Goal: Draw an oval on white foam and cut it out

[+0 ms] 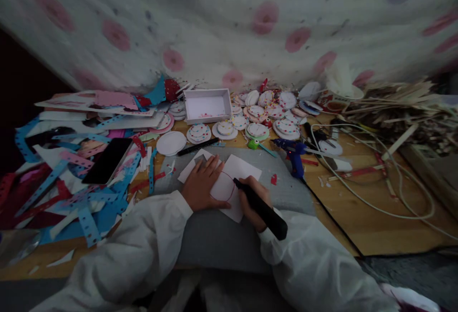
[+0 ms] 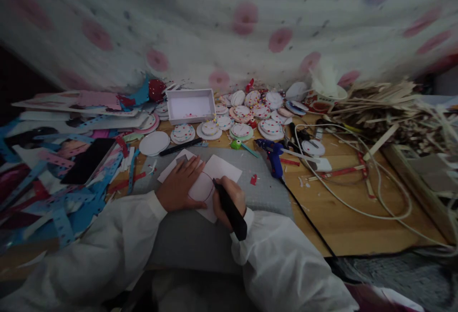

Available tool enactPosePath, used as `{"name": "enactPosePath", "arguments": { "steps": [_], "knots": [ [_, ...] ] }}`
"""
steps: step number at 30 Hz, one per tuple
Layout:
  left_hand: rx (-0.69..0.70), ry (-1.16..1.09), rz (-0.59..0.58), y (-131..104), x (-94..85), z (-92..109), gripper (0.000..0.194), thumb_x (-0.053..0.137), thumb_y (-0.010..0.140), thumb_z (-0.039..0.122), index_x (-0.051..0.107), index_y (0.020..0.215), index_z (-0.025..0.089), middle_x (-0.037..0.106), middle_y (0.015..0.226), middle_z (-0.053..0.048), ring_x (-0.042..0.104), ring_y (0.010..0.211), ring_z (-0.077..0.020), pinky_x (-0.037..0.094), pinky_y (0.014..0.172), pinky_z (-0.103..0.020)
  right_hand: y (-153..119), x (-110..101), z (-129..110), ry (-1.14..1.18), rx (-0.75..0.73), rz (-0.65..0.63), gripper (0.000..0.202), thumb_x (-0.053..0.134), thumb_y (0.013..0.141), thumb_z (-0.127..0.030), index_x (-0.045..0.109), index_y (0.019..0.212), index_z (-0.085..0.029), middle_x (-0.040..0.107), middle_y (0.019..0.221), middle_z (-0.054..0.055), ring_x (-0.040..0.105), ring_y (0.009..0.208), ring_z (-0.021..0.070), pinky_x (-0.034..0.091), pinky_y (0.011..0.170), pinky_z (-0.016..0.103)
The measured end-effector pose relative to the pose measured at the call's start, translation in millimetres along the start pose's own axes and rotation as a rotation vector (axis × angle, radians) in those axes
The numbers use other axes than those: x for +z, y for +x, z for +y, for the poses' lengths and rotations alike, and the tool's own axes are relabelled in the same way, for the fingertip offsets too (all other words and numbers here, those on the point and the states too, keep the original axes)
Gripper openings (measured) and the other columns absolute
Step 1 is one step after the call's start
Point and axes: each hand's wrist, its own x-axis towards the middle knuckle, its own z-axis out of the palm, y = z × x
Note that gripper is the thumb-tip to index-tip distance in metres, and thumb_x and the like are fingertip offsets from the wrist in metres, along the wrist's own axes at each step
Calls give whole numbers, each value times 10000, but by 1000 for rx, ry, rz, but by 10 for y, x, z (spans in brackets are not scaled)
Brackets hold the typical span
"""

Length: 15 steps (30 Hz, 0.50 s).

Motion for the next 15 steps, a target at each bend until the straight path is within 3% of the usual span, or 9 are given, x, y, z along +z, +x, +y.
{"name": "enactPosePath", "arguments": {
  "steps": [15],
  "knots": [
    [-13,-5,-16,-1,-13,14,1220,422,597,912,259,1477,83,199,1552,-212,157,1440,-346,102,1151,-528,-40,61,-46,-10,40,15,48,493,790,-191,501,808,-234,596,667,5,598,600,174,459,538,264]
  ]
}}
